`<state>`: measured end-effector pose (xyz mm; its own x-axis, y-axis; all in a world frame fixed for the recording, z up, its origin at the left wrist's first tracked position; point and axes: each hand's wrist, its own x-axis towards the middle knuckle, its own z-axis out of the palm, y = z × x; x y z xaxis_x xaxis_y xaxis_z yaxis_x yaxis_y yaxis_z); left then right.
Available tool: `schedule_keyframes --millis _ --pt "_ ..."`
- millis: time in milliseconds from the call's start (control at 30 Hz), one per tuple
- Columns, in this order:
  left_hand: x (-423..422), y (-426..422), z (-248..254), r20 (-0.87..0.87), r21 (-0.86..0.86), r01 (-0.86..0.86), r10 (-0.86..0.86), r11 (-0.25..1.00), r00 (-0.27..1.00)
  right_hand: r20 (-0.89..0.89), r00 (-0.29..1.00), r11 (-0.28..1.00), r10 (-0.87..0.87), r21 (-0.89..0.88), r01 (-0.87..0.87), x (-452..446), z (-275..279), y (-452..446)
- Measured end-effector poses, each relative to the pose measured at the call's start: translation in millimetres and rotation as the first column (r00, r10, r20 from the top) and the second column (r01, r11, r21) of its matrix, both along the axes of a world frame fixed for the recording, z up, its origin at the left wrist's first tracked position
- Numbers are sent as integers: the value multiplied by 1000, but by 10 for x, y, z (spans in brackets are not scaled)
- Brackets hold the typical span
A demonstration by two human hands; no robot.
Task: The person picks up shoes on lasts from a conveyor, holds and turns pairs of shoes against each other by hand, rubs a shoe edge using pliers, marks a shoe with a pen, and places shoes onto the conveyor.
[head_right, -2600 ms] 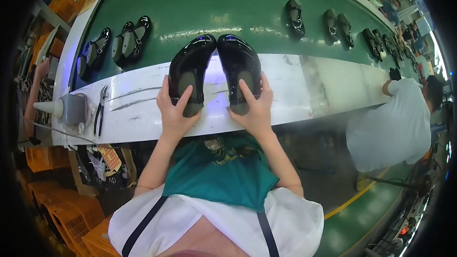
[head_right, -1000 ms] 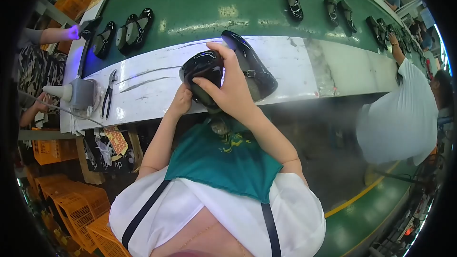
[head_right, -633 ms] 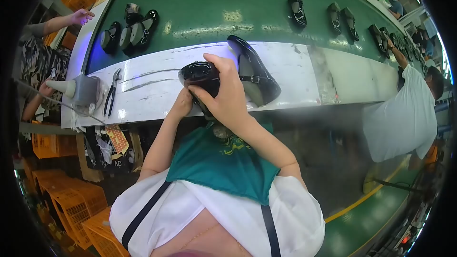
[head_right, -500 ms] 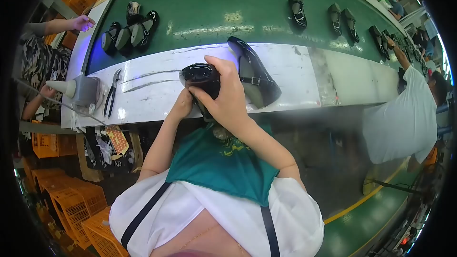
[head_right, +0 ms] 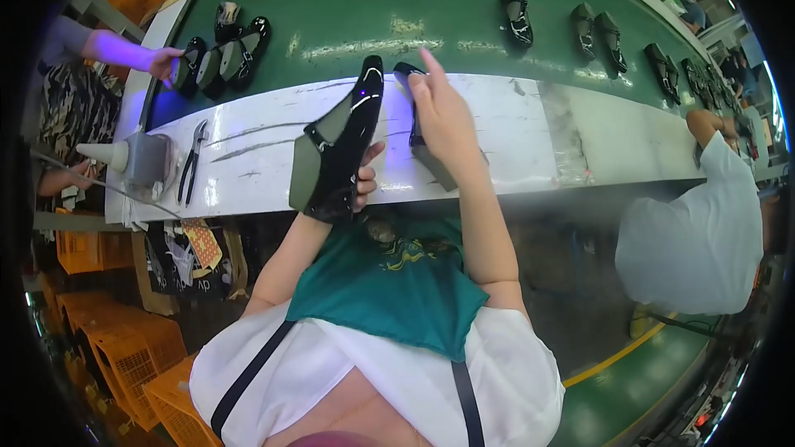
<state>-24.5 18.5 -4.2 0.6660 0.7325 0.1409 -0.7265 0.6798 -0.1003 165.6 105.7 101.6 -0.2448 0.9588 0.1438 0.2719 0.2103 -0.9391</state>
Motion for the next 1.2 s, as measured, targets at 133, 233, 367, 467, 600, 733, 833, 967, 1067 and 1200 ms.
schedule_keyframes --millis 133,233,367,467,600,733,833,967,1067,1200 --pt "-78 69 1 152 -88 30 -17 996 988 320 925 953 -202 281 111 151 -327 64" --pt "-126 82 -43 205 -120 12 13 993 979 496 800 871 -338 488 65 169 -439 21" --pt "-112 50 93 -107 -156 -202 187 967 977 583 758 939 -292 327 110 183 -442 6" --pt "-110 98 115 -138 -193 -296 273 935 952 593 748 936 -299 335 109 179 -443 15" --pt "-115 158 310 -446 -79 -450 372 890 814 595 724 906 -348 413 96 143 -497 -18" --pt "-138 266 393 -586 8 -452 370 892 721 636 681 915 -363 382 130 102 -451 -56" --pt "-275 381 385 -422 -25 -382 337 924 842 636 682 914 -362 385 126 97 -449 -48" --pt "-319 439 478 -124 -136 -265 249 954 960 636 700 932 -325 341 123 97 -443 -43" --pt "-312 470 426 -121 -137 -236 220 962 968 631 705 930 -324 348 117 94 -445 -49" --pt "-294 466 387 -211 -120 -262 234 957 949 628 704 925 -333 363 114 93 -445 -51"
